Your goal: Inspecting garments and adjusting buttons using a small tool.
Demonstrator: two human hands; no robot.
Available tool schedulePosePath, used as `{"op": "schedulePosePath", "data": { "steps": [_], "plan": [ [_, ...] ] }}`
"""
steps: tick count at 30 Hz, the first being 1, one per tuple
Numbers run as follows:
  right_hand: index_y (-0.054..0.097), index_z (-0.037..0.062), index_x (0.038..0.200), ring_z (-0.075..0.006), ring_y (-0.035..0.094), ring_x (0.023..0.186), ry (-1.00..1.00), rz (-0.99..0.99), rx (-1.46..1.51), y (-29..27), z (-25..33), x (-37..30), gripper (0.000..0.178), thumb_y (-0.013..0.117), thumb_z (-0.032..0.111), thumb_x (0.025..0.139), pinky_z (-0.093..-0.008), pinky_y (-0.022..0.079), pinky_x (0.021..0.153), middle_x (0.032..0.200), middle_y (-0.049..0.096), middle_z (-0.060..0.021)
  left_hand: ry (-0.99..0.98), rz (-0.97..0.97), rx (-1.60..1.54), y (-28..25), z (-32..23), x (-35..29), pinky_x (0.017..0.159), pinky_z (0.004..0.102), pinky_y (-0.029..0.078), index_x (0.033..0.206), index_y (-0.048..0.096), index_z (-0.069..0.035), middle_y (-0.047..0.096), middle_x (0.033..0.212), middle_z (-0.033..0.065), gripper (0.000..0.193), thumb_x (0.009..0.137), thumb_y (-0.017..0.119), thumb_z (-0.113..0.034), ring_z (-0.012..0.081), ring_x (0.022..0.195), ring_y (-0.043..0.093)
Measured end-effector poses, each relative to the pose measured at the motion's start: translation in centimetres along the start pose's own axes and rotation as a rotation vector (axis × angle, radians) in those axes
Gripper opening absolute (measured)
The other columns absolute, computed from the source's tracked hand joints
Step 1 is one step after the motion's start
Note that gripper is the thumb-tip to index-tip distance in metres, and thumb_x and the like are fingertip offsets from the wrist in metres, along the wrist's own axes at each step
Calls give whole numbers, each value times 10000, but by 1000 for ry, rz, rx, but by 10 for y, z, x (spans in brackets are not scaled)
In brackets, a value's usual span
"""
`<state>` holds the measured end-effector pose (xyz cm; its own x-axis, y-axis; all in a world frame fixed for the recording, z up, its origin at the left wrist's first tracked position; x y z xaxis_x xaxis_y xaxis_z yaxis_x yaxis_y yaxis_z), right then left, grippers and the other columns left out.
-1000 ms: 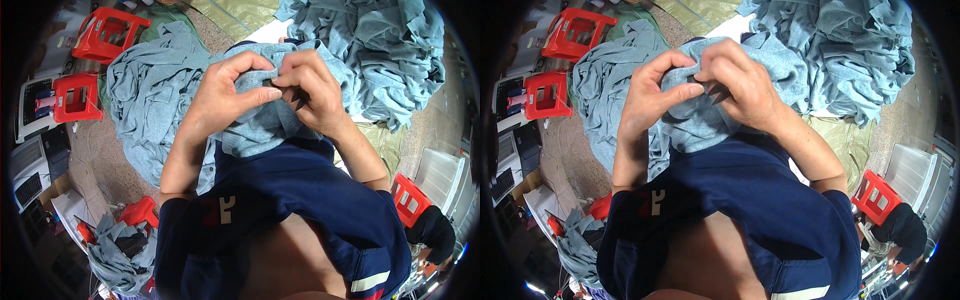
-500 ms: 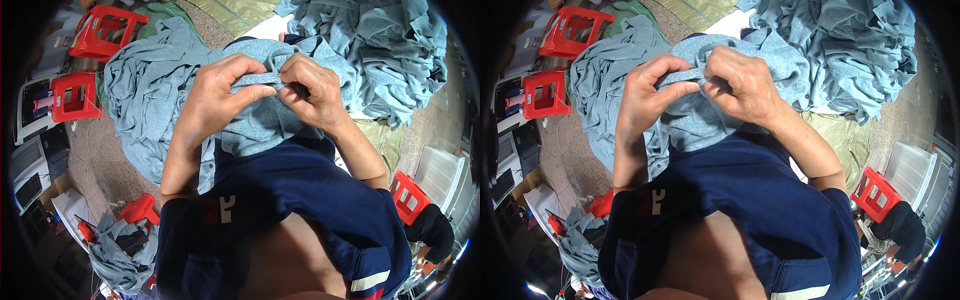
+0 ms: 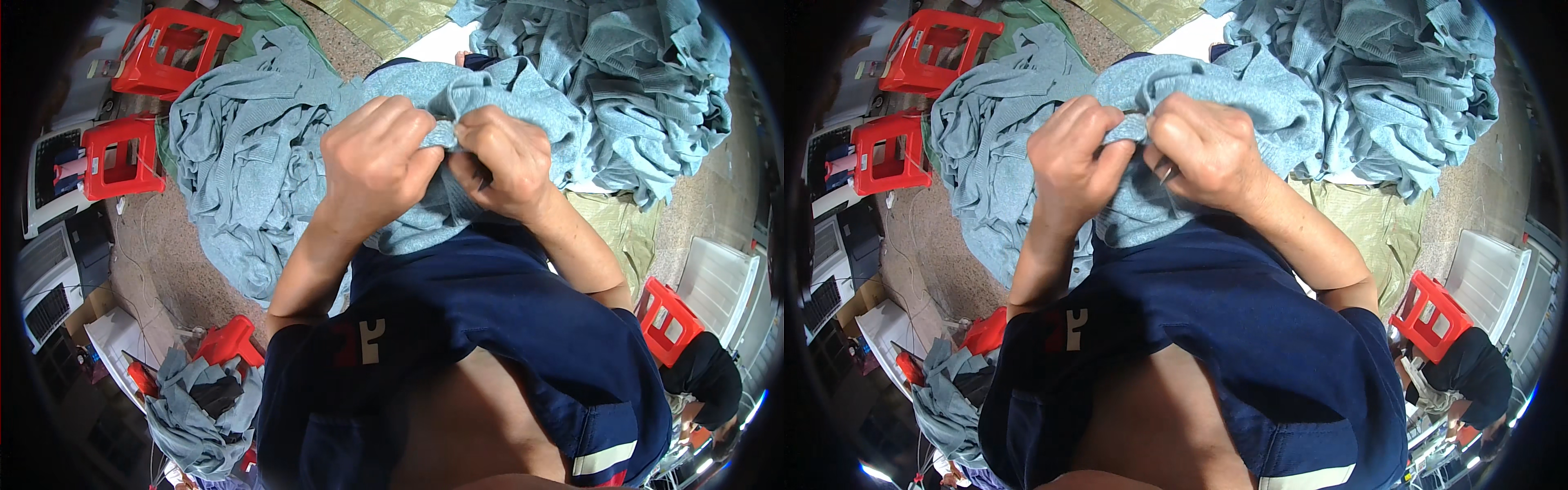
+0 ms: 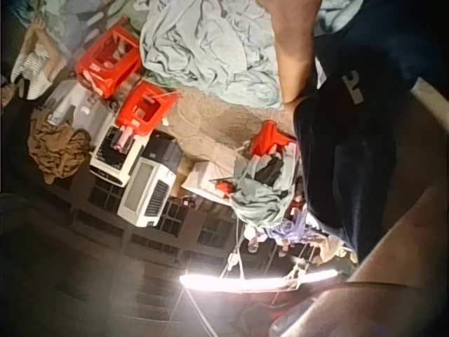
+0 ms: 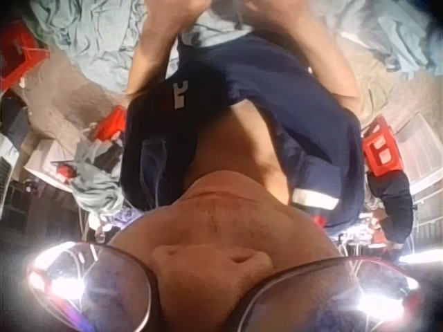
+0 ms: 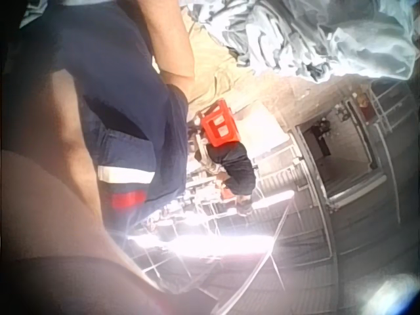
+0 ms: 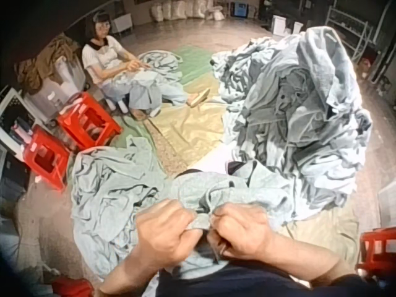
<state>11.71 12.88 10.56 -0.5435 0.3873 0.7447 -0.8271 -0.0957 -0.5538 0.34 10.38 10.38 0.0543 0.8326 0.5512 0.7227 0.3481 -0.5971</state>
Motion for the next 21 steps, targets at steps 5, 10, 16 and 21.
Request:
{"op": "schedulePosePath", "data": {
  "steps": [5, 10, 16, 21],
  "plan": [
    [566, 55, 917, -244, 613, 741, 295, 286, -96, 13, -30, -18, 260, 715, 53, 704, -343, 494, 601, 856, 569, -71, -261, 20, 26, 1, 56, -17, 619, 342, 477, 892, 636, -16, 611, 794, 94, 142, 763, 693, -32, 273, 697, 605],
    [589, 59, 815, -264, 602, 800, 436, 563, -146, 15, -56, -69, 138, 698, 73, 732, -381, 501, 664, 801, 586, -73, -608, 211, -252, 2, 142, -70, 726, 266, 467, 933, 663, 18, 659, 848, 46, 147, 804, 672, -54, 122, 781, 598],
    [622, 54, 843, -255, 616, 711, 625, 404, 75, 12, -57, -62, 159, 698, 186, 799, -349, 490, 622, 777, 615, -73, -887, 255, -473, 0, 178, -118, 718, 214, 408, 939, 668, -14, 610, 829, -49, 139, 841, 689, -110, 56, 757, 510],
    [608, 75, 926, -238, 591, 782, 272, 396, -150, 22, -27, -48, 333, 746, 334, 769, -354, 490, 653, 863, 560, -75, -980, 248, -618, 3, 175, -133, 712, 198, 398, 917, 660, -36, 601, 818, -56, 137, 855, 706, -149, 41, 757, 508]
  ]
}}
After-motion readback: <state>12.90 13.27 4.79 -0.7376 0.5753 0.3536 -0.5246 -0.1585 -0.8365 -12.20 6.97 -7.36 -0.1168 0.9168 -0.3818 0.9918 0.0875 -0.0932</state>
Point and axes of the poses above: each hand's wrist, its own x-axis towards the middle knuckle, its own y-axis out of the palm, z = x × y, the point moved 9 cm from there along x, towards the middle knuckle
